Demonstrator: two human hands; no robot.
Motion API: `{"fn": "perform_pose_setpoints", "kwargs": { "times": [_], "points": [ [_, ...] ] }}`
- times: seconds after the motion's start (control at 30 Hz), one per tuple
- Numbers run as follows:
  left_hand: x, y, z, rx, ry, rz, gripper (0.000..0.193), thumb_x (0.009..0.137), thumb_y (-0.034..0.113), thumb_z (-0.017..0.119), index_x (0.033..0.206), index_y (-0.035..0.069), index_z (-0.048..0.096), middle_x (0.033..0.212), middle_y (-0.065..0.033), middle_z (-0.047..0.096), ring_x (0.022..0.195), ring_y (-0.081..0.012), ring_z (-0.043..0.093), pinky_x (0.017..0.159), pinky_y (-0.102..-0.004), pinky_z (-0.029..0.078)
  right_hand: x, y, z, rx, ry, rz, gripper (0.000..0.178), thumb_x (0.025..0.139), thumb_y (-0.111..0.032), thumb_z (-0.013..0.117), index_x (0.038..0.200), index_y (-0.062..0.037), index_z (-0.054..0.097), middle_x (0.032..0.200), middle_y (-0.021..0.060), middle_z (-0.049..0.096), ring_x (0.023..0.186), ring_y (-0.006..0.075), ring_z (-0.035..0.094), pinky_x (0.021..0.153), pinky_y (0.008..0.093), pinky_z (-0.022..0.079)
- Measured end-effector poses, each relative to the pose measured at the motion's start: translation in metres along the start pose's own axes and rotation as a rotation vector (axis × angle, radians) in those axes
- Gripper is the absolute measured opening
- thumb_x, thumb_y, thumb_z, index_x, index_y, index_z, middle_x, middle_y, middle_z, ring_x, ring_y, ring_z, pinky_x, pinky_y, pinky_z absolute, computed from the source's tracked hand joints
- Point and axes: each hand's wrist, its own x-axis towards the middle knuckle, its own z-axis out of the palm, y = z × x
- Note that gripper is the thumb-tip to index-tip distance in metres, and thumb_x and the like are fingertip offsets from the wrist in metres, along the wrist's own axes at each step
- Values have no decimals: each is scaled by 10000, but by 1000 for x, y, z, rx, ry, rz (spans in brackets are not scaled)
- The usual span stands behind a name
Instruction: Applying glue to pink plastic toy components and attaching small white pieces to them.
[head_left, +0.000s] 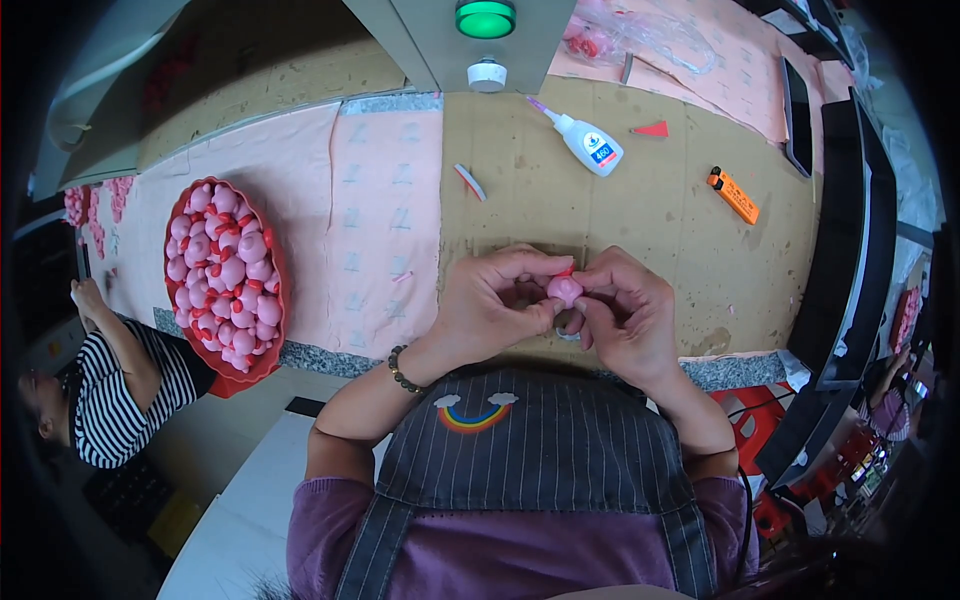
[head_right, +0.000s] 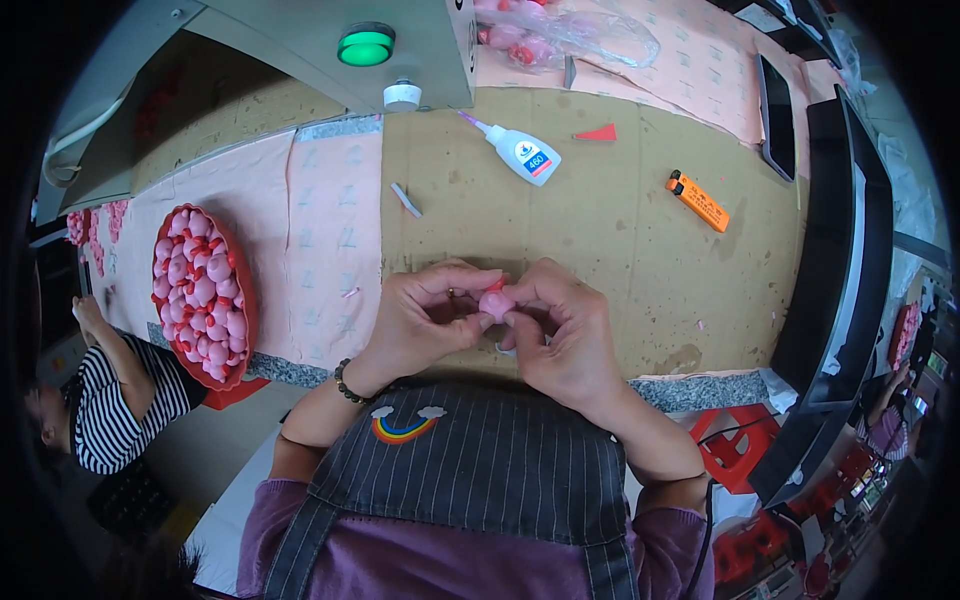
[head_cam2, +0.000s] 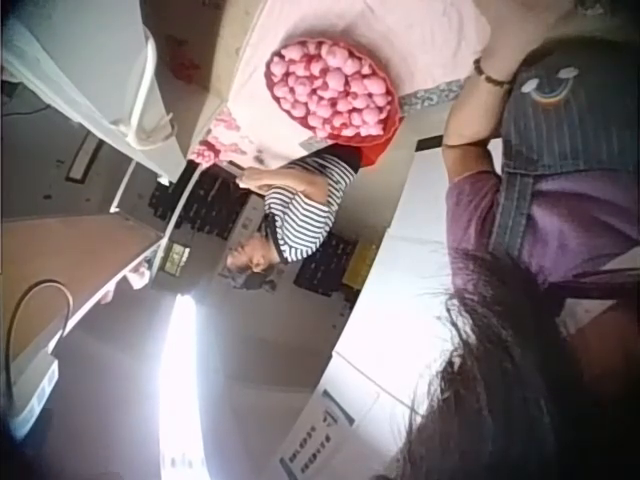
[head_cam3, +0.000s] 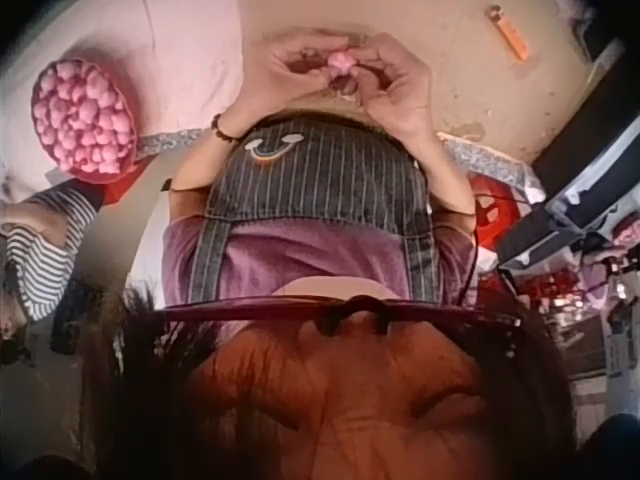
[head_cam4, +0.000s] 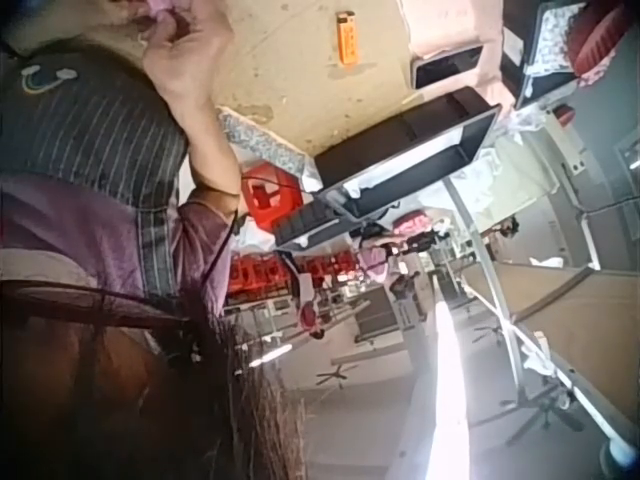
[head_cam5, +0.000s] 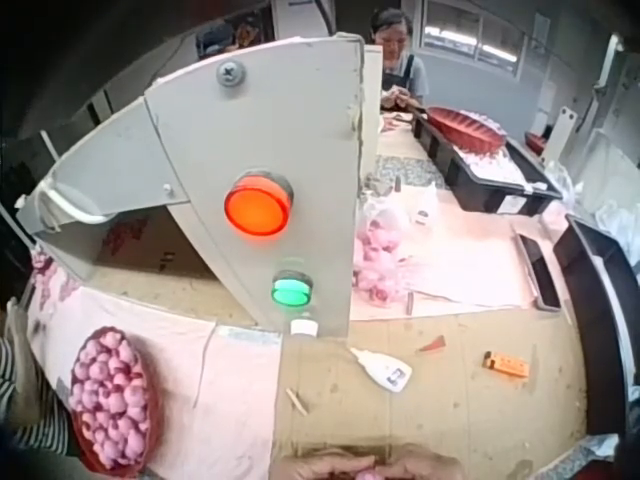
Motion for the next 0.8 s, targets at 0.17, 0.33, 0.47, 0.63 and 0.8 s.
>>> {"fn": "perform_pose_setpoints", "kwargs": {
  "times": [0.17, 0.33, 0.47, 0.63, 0.8],
  "points": [
    [0, 0, 0, 16, 3, 4, 360, 790, -100, 600, 1134, 3, 587, 1040, -80, 602, 942, -140, 604, 788, -258, 512, 0, 0, 0, -2, 0, -1, 240, 790, 192, 453, 914, 42, 594, 828, 62, 518, 611, 108, 589, 447, 187, 429],
    [0, -1, 0, -18, -8, 15, 375, 787, -107, 596, 1145, 2, 581, 1037, -76, 599, 949, -140, 600, 789, -258, 509, 0, 0, 1, -4, 1, -5, 238, 789, 194, 450, 911, 44, 588, 822, 64, 518, 608, 111, 592, 445, 188, 430],
    [0, 1, 0, -37, -12, 0, 380, 785, -112, 593, 1147, 2, 580, 1039, -72, 595, 946, -137, 600, 784, -254, 508, 0, -1, 1, -4, 5, -2, 233, 784, 199, 442, 905, 51, 576, 822, 72, 519, 608, 117, 596, 443, 190, 431],
    [1, 2, 1, -35, -9, -9, 381, 784, -117, 589, 1145, 3, 582, 1037, -69, 593, 941, -132, 599, 781, -249, 506, 1, -1, 1, 1, 7, -1, 233, 781, 201, 441, 902, 53, 574, 822, 75, 517, 612, 119, 600, 442, 191, 432],
    [0, 2, 0, -17, -9, -17, 378, 785, -117, 586, 1143, 2, 583, 1034, -67, 593, 941, -130, 599, 776, -247, 507, 0, -3, -1, 20, 4, 66, 266, 764, 193, 479, 899, 8, 614, 860, 57, 511, 752, 106, 581, 569, 217, 508]
  ]
}}
